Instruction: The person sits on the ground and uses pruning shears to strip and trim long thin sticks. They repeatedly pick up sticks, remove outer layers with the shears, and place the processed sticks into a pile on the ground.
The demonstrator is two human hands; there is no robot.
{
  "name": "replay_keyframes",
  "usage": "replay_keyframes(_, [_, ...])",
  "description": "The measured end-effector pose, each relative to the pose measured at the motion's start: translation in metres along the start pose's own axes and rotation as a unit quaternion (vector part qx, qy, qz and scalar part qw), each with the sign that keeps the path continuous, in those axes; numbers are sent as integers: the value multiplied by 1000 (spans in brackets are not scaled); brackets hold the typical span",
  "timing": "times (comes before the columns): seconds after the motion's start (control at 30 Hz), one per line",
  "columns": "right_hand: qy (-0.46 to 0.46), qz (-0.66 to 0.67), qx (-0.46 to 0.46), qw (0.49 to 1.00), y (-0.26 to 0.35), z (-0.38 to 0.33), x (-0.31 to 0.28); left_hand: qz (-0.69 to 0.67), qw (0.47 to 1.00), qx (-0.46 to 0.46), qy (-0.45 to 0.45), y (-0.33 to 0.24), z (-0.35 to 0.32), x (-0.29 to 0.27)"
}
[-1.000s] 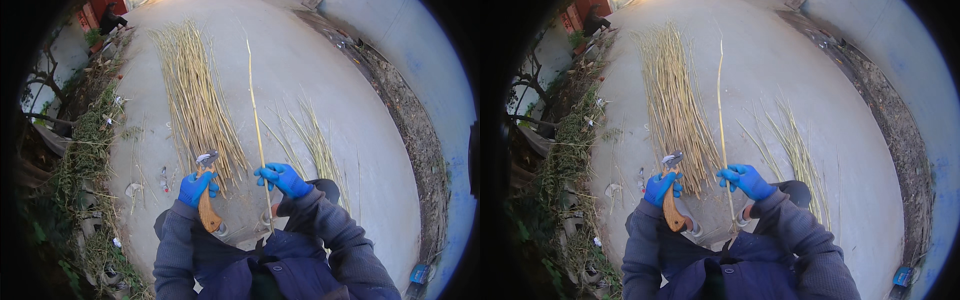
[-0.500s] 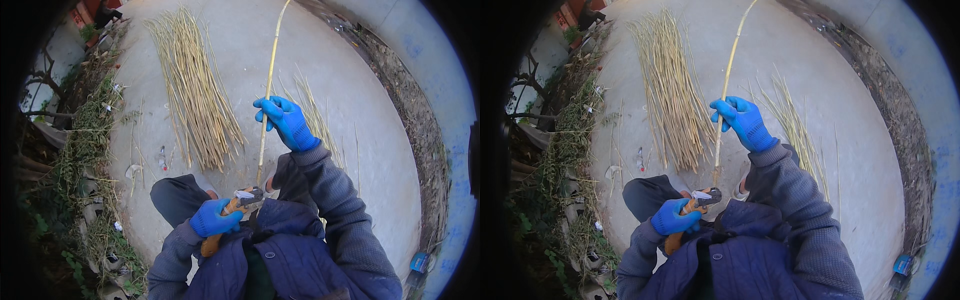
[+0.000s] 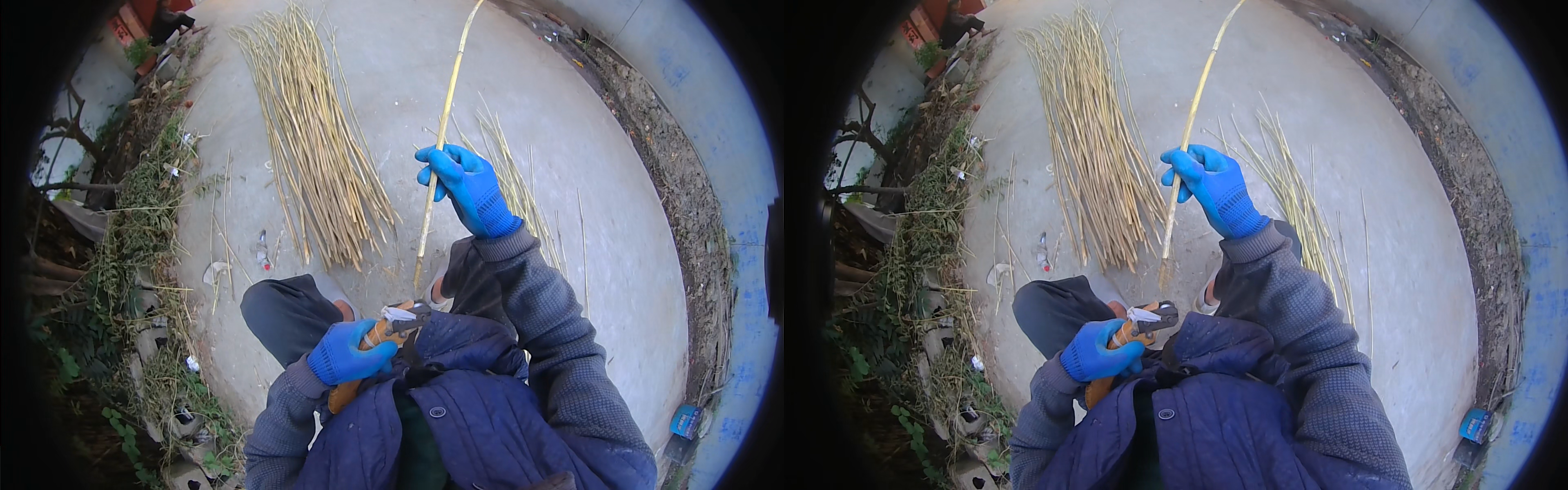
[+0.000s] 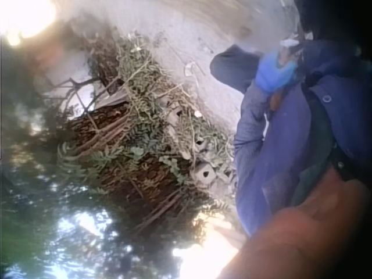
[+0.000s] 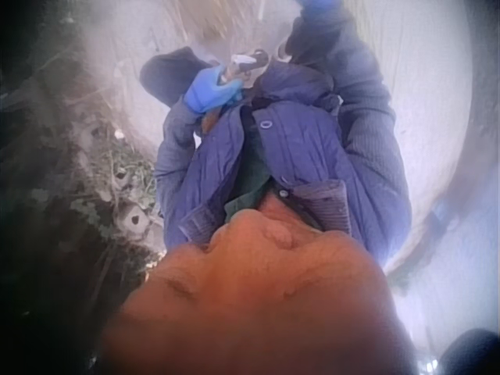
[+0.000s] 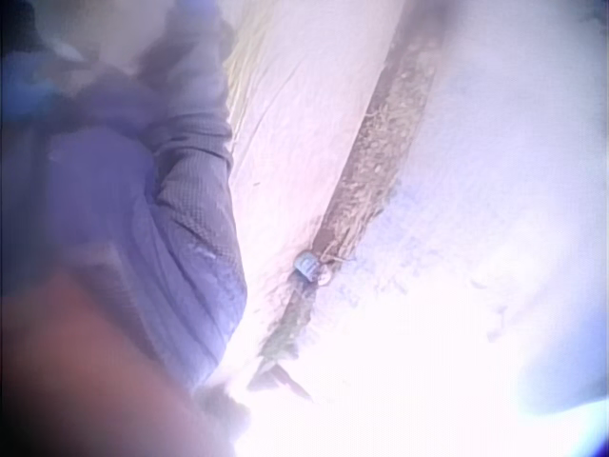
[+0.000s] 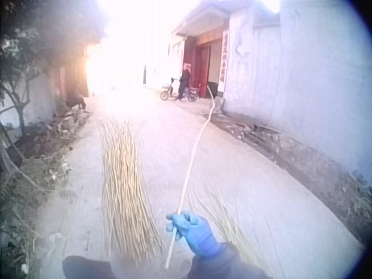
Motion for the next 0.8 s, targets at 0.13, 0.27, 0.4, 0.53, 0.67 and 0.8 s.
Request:
replay_keyframes(0.13, [10,16,-7,1000,-4,-3,4,-55,998,-20,-23,2,1,0])
replay_keyframes(0.27, [25,12,21,999,-17,-14,18,-51,997,-11,-61,-5,3,-8])
replay_keyframes(0.4, [38,24,57,997,-41,-48,34,-52,997,-14,-48,-2,9,-15])
replay_keyframes(0.53, [55,-9,89,994,-63,-74,28,-7,998,1,-58,13,11,-3])
replay_keyframes(0.67, [19,93,53,994,-52,-43,9,130,984,49,-110,16,13,7])
replay_keyframes(0.8, [-19,0,-1,1000,-21,-5,-4,147,978,57,-139,9,7,2])
Point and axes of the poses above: each hand's wrist, its own z-axis towards the middle knuckle, its own x-axis out of the palm, y = z × x, the point moved 9 cm from there along z, towards the middle knuckle, and after that the axes turned 1 degree about -z, right-handed, at the moved point
